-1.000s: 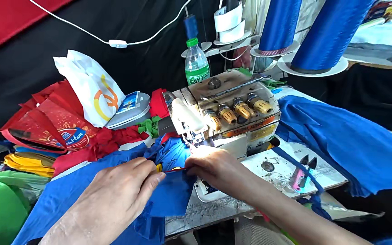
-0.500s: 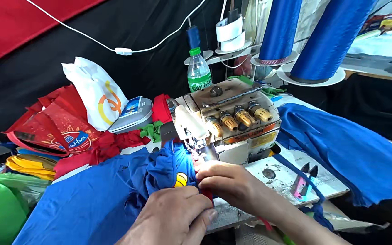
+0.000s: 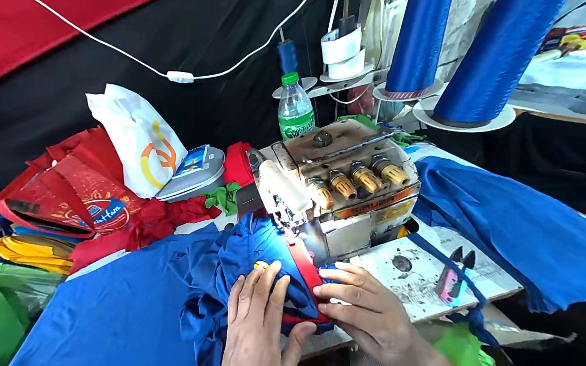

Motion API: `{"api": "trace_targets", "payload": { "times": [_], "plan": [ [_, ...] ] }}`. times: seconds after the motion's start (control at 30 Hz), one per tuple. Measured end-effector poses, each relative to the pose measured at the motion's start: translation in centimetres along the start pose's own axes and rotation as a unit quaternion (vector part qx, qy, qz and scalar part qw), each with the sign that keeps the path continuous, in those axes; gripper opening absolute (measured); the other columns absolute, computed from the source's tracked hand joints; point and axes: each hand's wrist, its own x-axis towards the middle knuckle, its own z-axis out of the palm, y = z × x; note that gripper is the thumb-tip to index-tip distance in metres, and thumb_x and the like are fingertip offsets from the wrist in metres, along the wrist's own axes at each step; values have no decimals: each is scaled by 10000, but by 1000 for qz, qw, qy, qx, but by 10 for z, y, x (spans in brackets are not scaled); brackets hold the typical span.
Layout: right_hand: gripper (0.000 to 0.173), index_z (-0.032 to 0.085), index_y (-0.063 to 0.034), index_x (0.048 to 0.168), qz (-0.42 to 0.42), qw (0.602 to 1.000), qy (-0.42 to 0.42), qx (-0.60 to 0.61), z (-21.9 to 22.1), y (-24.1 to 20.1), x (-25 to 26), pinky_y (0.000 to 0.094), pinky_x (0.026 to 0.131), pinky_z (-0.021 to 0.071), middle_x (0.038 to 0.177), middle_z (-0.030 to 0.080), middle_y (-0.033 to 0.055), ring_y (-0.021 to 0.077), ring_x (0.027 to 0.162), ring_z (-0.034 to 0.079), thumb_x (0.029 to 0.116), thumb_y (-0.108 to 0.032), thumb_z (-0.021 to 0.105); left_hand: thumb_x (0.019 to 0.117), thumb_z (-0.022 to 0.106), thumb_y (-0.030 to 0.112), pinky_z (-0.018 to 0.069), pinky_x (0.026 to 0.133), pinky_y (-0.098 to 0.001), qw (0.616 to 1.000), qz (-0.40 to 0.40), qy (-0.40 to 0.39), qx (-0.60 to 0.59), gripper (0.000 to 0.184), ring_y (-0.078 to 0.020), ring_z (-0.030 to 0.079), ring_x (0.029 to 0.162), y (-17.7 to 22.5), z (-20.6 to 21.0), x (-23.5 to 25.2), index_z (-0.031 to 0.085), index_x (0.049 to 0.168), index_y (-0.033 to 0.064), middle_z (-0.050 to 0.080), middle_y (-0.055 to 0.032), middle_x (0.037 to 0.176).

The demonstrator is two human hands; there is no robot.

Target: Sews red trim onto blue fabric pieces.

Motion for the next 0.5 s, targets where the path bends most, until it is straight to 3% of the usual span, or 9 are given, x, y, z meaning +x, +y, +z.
{"api": "trace_targets", "payload": {
  "times": [0.23,0.4,0.5],
  "plan": [
    [144,687,-200,1042,24,999,17,-45,7,0,14,349,1181,353,1186,712,-65,115,1267,582,1061,-240,550,1070,432,480,397,1135,-464,996,1,62,-69,494,-239,588,1293,-25,10,16,684,1197,74,692,-117,1268],
    [157,737,-189,1006,53,996,29,-69,17,3,34,329,1080,440,1117,743,-57,102,1164,631,1038,-234,591,1058,470,448,410,1162,-458,991,0,35,-127,452,-180,573,1324,-55,11,32,730,1181,99,694,-41,1291],
    [153,780,-167,933,86,994,12,-73,19,4,49,304,997,498,1051,749,-40,93,1090,656,970,-205,636,1058,454,463,409,1163,-436,985,15,-8,-173,477,-156,558,1337,-77,5,51,731,1192,98,680,-22,1314]
  ]
}}
